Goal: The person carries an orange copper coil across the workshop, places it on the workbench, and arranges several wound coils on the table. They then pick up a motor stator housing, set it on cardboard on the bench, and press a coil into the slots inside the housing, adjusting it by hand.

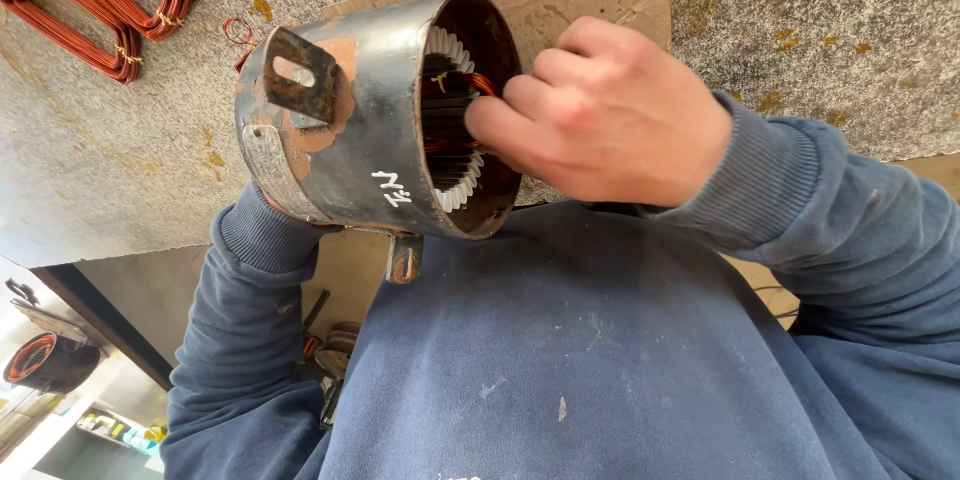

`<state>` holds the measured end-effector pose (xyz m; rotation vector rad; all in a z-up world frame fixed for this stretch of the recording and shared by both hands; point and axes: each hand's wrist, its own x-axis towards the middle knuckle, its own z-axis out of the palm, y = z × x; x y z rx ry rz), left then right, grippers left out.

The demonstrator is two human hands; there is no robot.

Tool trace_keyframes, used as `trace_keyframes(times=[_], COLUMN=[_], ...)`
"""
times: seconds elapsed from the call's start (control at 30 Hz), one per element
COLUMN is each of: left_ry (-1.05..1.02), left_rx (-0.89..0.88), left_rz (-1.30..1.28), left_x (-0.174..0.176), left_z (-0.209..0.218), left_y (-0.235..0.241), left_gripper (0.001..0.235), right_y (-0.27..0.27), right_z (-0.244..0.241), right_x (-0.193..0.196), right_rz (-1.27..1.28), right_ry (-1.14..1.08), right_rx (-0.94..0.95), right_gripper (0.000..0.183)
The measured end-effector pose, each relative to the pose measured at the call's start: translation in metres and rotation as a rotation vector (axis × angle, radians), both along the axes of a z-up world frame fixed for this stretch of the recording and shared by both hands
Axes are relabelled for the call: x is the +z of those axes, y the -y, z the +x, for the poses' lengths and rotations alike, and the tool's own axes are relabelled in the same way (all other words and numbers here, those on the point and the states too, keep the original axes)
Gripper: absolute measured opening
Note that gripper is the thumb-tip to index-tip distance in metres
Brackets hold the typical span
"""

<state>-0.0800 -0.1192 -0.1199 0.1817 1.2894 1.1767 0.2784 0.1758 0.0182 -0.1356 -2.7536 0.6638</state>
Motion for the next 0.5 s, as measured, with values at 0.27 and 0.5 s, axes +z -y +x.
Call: trace_keyframes(times=[0.27, 0.5], left_ry=[-0.347, -0.421], left_rx=[-0.282, -0.259], left_rz=[0.005, 0.048], left_x=[0.016, 0.054], left_z=[0.004, 0.047], left_y=[-0.017, -0.053], left_gripper=[0.029, 0.027], right_y=[0.004, 0.009], right_z=[-0.001, 0.0], right_x=[0.002, 0.001], right_rz=[-0.032, -0.14], right_ry=[-0.006, -0.018], right_rx=[-0.013, -0.039], right_gripper=[0.02, 0.024])
